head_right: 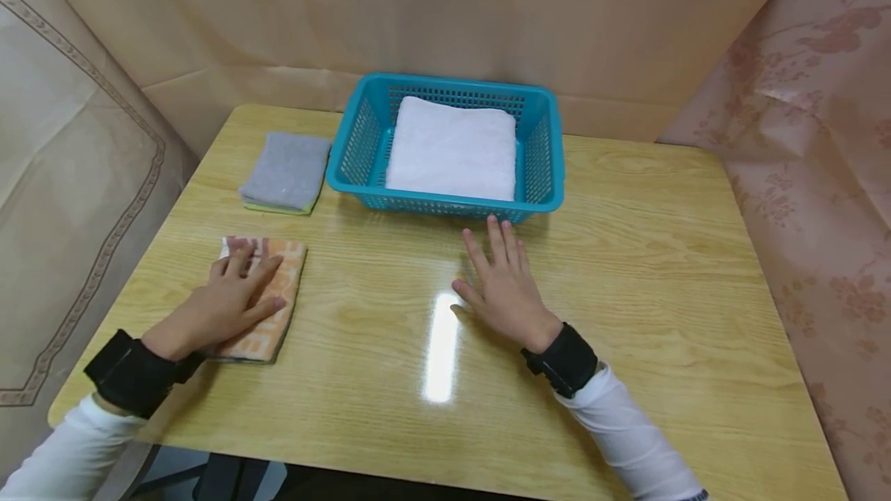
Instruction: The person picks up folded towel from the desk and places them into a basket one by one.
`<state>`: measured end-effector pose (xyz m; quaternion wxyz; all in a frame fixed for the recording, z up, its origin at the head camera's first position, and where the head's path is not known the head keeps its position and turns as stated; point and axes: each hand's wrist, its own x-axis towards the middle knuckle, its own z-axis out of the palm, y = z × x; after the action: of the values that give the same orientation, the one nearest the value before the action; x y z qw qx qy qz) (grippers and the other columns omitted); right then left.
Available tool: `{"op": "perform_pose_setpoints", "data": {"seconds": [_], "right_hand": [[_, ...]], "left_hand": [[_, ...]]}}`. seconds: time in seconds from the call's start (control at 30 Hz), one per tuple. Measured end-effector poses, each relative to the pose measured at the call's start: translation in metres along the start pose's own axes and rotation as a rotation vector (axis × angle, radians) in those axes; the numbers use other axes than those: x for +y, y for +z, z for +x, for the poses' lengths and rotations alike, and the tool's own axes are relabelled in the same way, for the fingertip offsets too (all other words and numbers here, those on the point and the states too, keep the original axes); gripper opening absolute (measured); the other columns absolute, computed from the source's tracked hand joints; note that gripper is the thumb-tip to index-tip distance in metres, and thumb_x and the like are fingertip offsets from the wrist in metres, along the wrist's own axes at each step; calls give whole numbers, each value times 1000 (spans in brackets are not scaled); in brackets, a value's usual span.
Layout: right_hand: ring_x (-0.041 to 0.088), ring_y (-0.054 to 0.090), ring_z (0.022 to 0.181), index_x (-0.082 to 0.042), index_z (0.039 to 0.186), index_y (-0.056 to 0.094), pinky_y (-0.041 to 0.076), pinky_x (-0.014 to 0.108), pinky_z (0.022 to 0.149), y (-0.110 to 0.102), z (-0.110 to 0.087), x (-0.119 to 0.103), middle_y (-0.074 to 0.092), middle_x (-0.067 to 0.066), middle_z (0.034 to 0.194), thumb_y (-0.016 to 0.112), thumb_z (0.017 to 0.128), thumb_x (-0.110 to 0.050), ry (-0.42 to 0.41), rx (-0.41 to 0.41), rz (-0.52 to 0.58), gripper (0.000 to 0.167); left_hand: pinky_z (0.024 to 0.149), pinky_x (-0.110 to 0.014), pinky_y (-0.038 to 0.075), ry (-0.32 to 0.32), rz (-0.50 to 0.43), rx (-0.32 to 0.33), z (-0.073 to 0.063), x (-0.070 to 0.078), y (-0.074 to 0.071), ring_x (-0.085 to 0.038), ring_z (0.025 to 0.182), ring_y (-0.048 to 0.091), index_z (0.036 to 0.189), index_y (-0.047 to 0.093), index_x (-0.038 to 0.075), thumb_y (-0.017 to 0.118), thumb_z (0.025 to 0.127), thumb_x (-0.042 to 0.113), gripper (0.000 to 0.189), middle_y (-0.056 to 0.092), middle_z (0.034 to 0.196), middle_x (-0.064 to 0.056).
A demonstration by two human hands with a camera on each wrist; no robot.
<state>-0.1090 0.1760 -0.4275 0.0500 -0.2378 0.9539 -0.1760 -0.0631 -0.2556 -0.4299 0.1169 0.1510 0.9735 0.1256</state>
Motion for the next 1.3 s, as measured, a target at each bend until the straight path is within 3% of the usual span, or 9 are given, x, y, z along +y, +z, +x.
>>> {"op": "perform_pose_setpoints", "data": {"seconds": [0.3,0.57,1.07,1.3], "right_hand": [[44,-10,149,-7,160,16,7,65,115,-1,-2,1,-10,25,163,55,101,-41,14,3,1,78],[45,-8,149,-7,159,17,7,66,115,-2,-4,1,-8,26,163,56,101,-40,17,16,-7,78],[45,-9,149,-7,159,18,6,65,115,1,-5,-3,-8,26,163,55,101,-42,5,3,-1,77],[46,-8,149,-6,159,19,7,65,115,0,-7,-4,-5,27,163,57,100,-39,5,33,-10,78]], "left_hand": [[84,-73,39,15,35,26,4,4,5,-59,140,14,158,27,9,48,103,47,70,9,158,-35],[82,-77,37,16,53,23,9,12,6,-59,140,15,158,27,11,49,103,48,70,10,158,-35],[81,-76,39,28,76,34,6,19,12,-59,137,22,156,31,8,51,102,47,69,18,155,-37],[80,-73,41,74,134,91,10,20,16,-57,137,25,156,31,11,50,102,48,69,22,155,-35]]}}
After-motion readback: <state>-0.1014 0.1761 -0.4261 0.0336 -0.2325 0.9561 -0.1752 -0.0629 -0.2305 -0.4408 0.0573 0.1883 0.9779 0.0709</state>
